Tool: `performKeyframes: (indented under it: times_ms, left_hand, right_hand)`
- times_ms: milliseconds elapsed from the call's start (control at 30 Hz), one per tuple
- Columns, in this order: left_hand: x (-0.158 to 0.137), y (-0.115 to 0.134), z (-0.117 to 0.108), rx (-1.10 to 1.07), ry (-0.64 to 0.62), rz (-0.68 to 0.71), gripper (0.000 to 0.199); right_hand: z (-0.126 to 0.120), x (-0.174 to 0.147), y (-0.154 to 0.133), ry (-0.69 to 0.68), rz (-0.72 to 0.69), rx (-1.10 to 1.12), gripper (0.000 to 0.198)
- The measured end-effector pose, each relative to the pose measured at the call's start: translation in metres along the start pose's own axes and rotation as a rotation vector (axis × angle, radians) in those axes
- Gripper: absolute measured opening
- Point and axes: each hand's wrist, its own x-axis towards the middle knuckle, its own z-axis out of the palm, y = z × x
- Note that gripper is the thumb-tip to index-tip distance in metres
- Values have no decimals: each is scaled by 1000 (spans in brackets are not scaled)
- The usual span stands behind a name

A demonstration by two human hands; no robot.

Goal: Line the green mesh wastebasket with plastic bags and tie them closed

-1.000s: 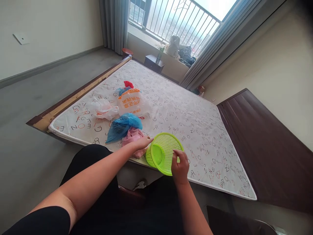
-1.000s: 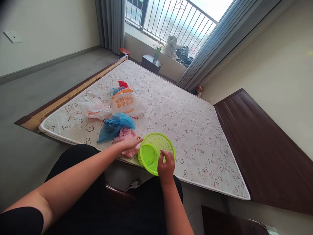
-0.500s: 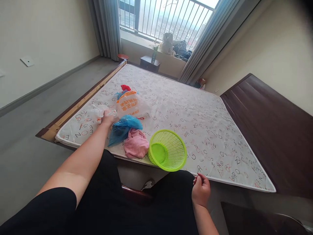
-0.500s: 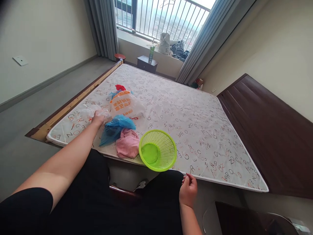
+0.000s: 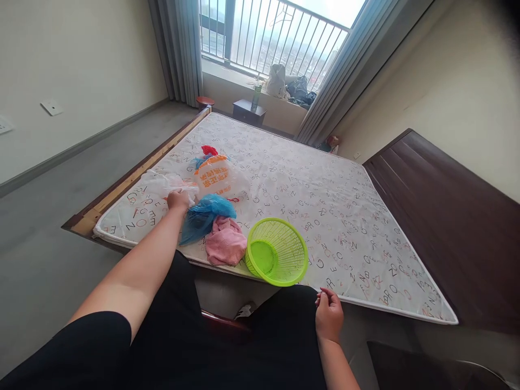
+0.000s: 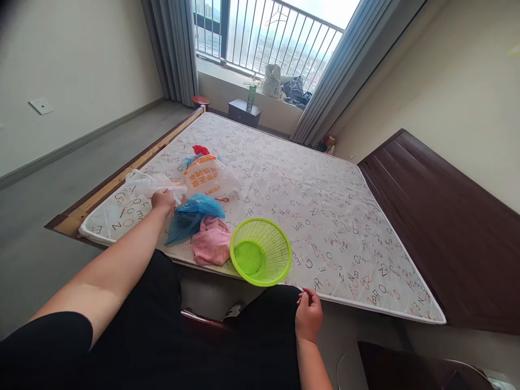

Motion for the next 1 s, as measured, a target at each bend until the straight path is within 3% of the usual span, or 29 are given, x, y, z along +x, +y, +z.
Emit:
performKeyframes:
  times_ms: [133, 267, 400, 500, 567, 667, 733, 833, 900, 1000]
  left_hand:
    - [-21, 31, -4, -64, 111, 153, 37]
    - [-71, 81, -15, -216, 174, 527, 26]
    - [-134, 133, -29, -262, -28, 729, 18]
    - [-193, 158, -37, -336, -252, 925, 14]
    - [-238, 166, -39, -378, -402, 1050, 15]
    - [-298, 167, -40, -448, -729, 1370, 17]
    - [-323, 163, -37, -483, -820, 1494, 18]
    - [-330, 149, -28, -585, -903, 1450, 15]
    - [-323, 139, -19, -652, -916, 1293, 19]
    - [-307, 128, -4, -593, -814, 1012, 37]
  right_hand:
    - [3, 0, -4, -19, -10, 0, 44]
    - [4, -1, -11, -13, -18, 39, 45]
    - [1, -10, -41, 56, -34, 140, 44]
    - [-3, -30, -89, 57, -100, 345, 40]
    - [-5, -47, -128, -68, -171, 570, 40]
    - [-3, -68, -181, -461, -191, 825, 62]
    - [0, -75, -203, -535, -161, 863, 59]
    - [5, -74, -212, -491, -25, 856, 42]
    - [8, -70, -208, -408, 57, 882, 39]
    - [10, -66, -200, -340, 64, 885, 41]
